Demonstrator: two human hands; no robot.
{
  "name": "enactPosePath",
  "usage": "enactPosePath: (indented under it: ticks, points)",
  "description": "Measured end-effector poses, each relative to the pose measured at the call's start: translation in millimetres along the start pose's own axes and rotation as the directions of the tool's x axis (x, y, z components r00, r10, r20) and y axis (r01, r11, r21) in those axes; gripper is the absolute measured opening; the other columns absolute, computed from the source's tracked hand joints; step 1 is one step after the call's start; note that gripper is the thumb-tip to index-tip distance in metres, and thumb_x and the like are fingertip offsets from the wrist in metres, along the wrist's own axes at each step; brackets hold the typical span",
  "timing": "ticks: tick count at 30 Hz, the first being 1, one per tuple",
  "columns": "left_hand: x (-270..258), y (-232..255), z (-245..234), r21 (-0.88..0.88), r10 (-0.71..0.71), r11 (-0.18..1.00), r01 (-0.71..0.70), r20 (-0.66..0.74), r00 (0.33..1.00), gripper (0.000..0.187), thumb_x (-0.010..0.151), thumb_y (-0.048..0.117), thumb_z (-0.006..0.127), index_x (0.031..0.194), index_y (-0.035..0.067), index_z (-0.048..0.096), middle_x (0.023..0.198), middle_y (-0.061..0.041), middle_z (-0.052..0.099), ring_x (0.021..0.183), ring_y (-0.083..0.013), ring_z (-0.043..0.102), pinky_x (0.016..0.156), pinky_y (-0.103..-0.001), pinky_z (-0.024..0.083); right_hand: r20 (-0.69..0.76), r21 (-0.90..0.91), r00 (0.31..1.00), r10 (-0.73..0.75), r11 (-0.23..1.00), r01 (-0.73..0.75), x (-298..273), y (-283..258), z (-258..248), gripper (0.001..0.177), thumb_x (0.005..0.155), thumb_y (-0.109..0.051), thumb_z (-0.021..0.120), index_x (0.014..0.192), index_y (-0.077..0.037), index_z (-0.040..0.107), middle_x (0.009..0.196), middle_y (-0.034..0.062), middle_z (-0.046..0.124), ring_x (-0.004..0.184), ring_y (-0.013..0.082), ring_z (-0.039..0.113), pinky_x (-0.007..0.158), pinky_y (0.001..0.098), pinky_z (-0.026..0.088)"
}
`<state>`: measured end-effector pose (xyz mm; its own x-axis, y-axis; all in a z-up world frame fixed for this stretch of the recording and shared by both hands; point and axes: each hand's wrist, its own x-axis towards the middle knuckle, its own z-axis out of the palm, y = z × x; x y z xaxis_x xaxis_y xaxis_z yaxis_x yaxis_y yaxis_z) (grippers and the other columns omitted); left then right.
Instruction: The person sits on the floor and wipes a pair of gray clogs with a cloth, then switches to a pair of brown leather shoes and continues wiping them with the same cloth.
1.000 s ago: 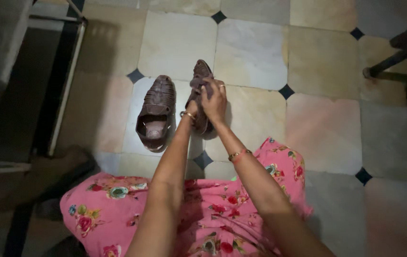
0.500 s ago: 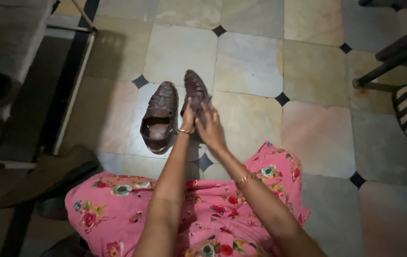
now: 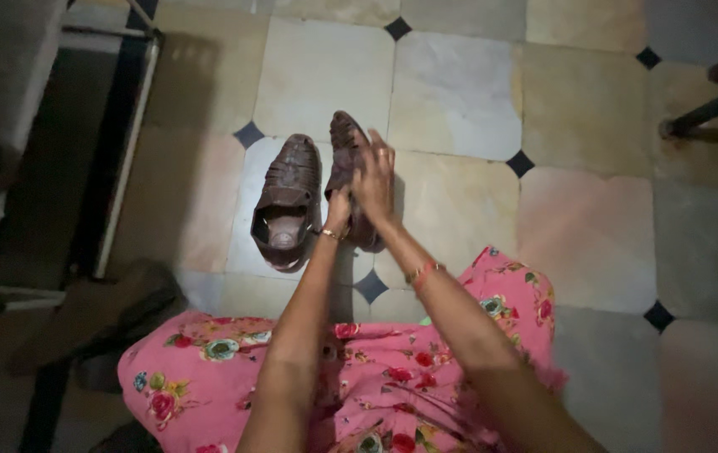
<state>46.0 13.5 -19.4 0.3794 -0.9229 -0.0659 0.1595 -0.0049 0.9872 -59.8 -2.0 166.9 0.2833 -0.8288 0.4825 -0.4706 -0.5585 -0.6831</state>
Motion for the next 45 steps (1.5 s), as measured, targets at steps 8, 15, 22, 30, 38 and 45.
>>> enactPosePath:
  ticks: [8, 15, 22, 30, 38, 45]
  points:
    - [8.2, -5.8, 25.4, -0.419, -0.301, 0.879, 0.226, -0.121, 0.946, 0.035, 0.104, 0.021, 0.046, 0.12, -0.002, 0.067, 0.111, -0.009, 0.072, 0.097, -0.0197, 0.068, 0.087, -0.035, 0.054, 0.041, -0.068, 0.999, 0.015, 0.998, -0.013, 14.7, 19.5, 5.0, 0.035, 0.097, -0.012, 0.067, 0.131, -0.019, 0.068, 0.151, 0.0116, 0.054, 0.13, 0.038, 0.05, 0.111, 0.045, 0.045]
    - [10.6, 26.3, 23.7, -0.766, -0.458, 0.588, 0.261, -0.049, 0.888, 0.047, 0.106, 0.043, 0.054, 0.123, 0.001, 0.064, 0.105, -0.013, 0.071, 0.086, -0.0254, 0.07, 0.079, -0.04, 0.06, 0.103, -0.012, 0.994, 0.031, 0.999, -0.03, -62.5, -25.8, -52.5, 0.048, 0.096, -0.017, 0.064, 0.144, -0.015, 0.058, 0.155, 0.0173, 0.048, 0.128, 0.0414, 0.052, 0.107, 0.0489, 0.045]
    - [-9.7, 37.6, 20.0, -0.801, -0.351, 0.477, 0.361, 0.202, 0.914, 0.045, 0.105, 0.034, 0.049, 0.127, -0.003, 0.061, 0.115, -0.019, 0.069, 0.1, -0.0297, 0.07, 0.09, -0.043, 0.058, 0.035, -0.039, 0.999, 0.038, 0.999, -0.037, -96.8, -36.1, -63.0, 0.052, 0.098, -0.016, 0.065, 0.149, -0.016, 0.055, 0.153, 0.0227, 0.047, 0.131, 0.0444, 0.052, 0.11, 0.0509, 0.043]
    - [14.7, -17.7, 24.1, -0.719, -0.273, 0.604, 0.344, 0.219, 0.937, 0.053, 0.108, 0.021, 0.022, 0.136, -0.007, 0.057, 0.142, -0.018, 0.059, 0.132, -0.0263, 0.057, 0.116, -0.039, 0.044, -0.122, -0.098, 0.992, -0.044, 0.995, 0.032, 6.0, 12.4, -9.2, 0.066, 0.09, -0.006, 0.065, 0.153, -0.015, 0.047, 0.151, 0.0184, 0.046, 0.137, 0.0438, 0.047, 0.114, 0.0515, 0.042]
    - [8.9, -3.1, 48.1, -0.768, -0.297, 0.548, 0.332, 0.192, 0.935, 0.054, 0.109, 0.02, 0.022, 0.137, -0.009, 0.056, 0.141, -0.02, 0.06, 0.131, -0.0287, 0.058, 0.117, -0.042, 0.044, -0.059, -0.165, 0.996, 0.073, 0.983, -0.082, 33.1, 33.2, -1.9, 0.056, 0.087, -0.001, 0.064, 0.14, -0.019, 0.063, 0.158, 0.0074, 0.047, 0.121, 0.038, 0.053, 0.106, 0.0428, 0.049]
    - [-6.0, 54.9, 65.0, -0.743, -0.374, 0.535, 0.401, 0.217, 0.902, 0.043, 0.107, 0.032, 0.048, 0.133, -0.001, 0.059, 0.132, -0.015, 0.064, 0.119, -0.0283, 0.063, 0.107, -0.044, 0.049, -0.028, -0.14, 0.999, -0.015, 0.99, 0.01, -35.2, 25.0, -35.4, 0.055, 0.086, -0.008, 0.066, 0.141, -0.013, 0.058, 0.159, 0.0124, 0.047, 0.129, 0.0393, 0.052, 0.11, 0.0499, 0.043]
